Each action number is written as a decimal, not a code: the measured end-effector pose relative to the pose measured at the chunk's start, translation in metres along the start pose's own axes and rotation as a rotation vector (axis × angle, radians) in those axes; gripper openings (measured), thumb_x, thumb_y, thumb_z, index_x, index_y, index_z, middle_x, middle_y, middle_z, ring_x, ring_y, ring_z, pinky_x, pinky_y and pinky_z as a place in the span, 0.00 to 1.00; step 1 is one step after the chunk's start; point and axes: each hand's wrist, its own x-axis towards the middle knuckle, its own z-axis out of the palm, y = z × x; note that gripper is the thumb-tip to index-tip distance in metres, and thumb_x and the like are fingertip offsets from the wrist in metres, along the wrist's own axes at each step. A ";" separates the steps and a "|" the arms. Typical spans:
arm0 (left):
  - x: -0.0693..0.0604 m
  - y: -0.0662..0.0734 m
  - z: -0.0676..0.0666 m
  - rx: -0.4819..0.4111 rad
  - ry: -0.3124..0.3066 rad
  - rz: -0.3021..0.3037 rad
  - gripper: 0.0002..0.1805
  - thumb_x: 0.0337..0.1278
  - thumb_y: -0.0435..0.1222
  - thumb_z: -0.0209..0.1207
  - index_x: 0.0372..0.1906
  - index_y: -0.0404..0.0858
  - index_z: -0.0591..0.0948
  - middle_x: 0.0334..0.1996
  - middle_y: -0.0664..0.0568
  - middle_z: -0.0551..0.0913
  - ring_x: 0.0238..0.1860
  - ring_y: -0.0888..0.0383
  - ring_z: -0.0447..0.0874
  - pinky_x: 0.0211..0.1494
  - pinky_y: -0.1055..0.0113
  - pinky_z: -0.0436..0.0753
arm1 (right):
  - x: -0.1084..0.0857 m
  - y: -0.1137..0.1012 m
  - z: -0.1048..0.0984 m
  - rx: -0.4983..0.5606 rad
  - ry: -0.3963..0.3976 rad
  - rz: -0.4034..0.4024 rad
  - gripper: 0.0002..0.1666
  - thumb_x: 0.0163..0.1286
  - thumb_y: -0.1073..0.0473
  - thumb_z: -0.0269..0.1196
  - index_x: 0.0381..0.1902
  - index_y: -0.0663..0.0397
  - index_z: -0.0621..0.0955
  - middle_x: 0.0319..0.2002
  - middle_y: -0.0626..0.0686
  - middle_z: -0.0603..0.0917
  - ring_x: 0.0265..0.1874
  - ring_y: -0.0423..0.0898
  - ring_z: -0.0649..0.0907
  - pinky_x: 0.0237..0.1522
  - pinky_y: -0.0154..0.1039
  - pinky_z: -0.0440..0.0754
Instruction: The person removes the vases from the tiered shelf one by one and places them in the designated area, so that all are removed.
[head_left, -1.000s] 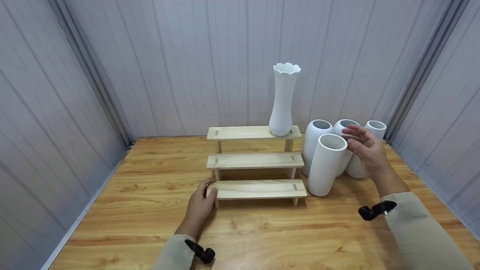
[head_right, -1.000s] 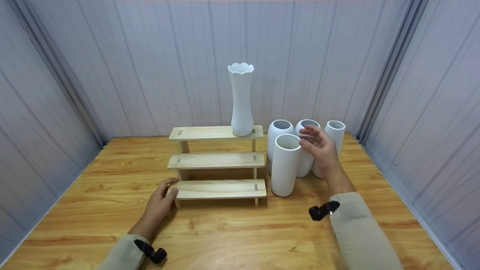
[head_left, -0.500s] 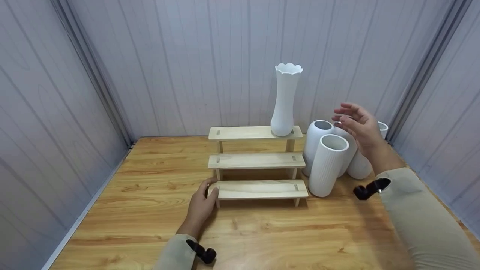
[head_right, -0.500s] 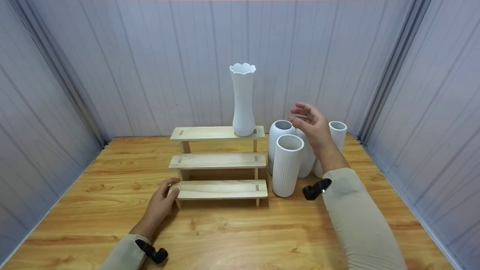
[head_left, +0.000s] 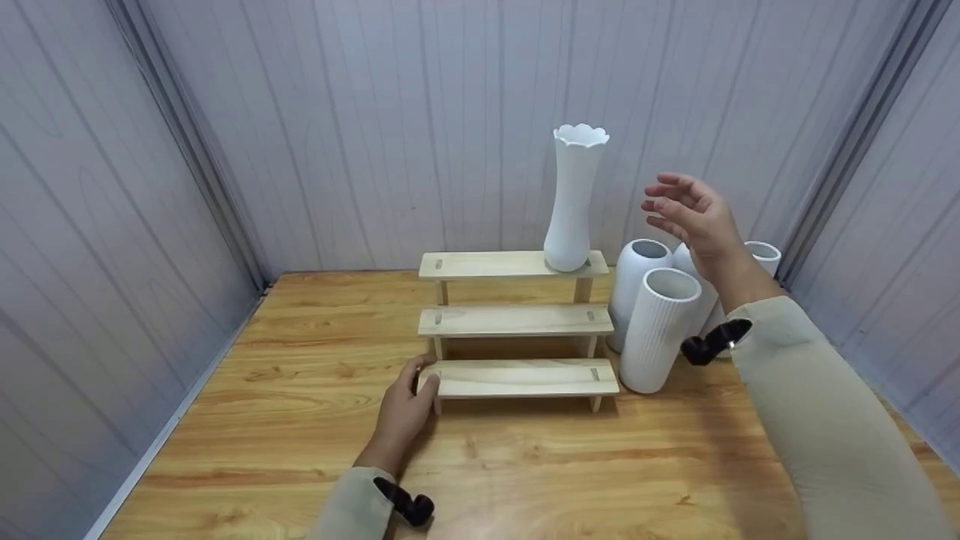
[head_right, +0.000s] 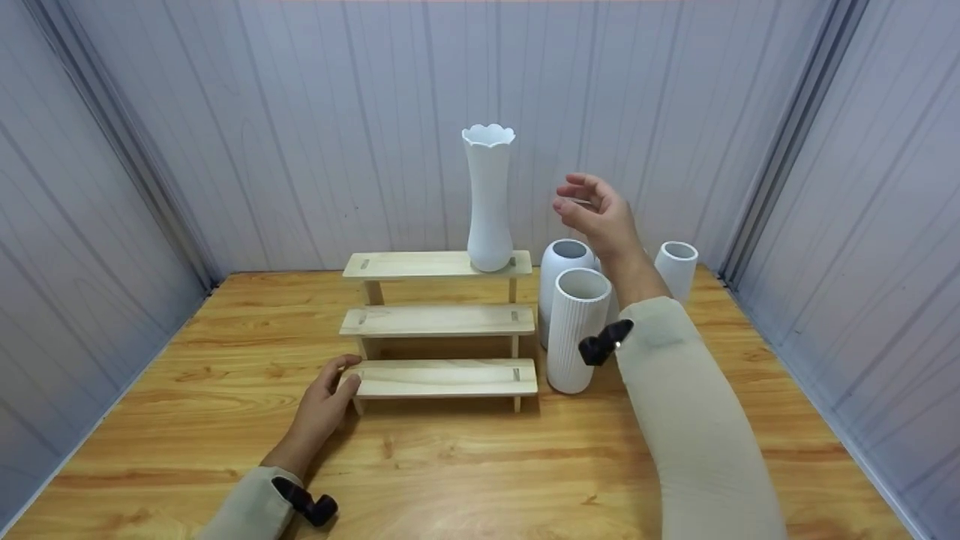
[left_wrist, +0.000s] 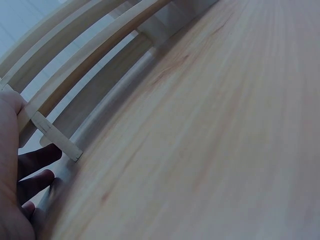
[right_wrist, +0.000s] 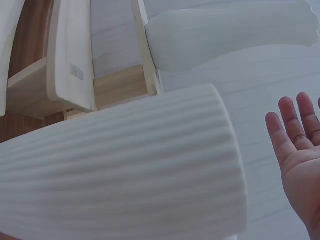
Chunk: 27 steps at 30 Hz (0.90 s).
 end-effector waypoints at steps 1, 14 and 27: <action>0.000 0.000 0.000 -0.001 -0.005 -0.004 0.19 0.74 0.46 0.55 0.64 0.50 0.77 0.17 0.50 0.81 0.53 0.50 0.81 0.69 0.51 0.69 | 0.002 0.000 0.002 -0.003 0.006 0.007 0.24 0.70 0.63 0.67 0.62 0.55 0.74 0.57 0.57 0.79 0.54 0.48 0.81 0.57 0.37 0.81; 0.001 0.001 0.000 0.017 0.006 0.015 0.19 0.73 0.44 0.56 0.64 0.49 0.78 0.63 0.44 0.80 0.69 0.46 0.72 0.71 0.46 0.68 | 0.033 0.004 0.033 -0.063 0.025 0.080 0.32 0.67 0.60 0.71 0.66 0.56 0.72 0.57 0.54 0.79 0.55 0.49 0.80 0.61 0.45 0.79; 0.001 0.002 0.001 0.013 0.025 0.012 0.18 0.72 0.44 0.57 0.63 0.50 0.79 0.68 0.48 0.76 0.72 0.46 0.68 0.72 0.47 0.67 | 0.050 0.027 0.057 -0.135 0.009 0.153 0.38 0.67 0.59 0.71 0.71 0.57 0.68 0.65 0.59 0.74 0.64 0.53 0.75 0.68 0.53 0.72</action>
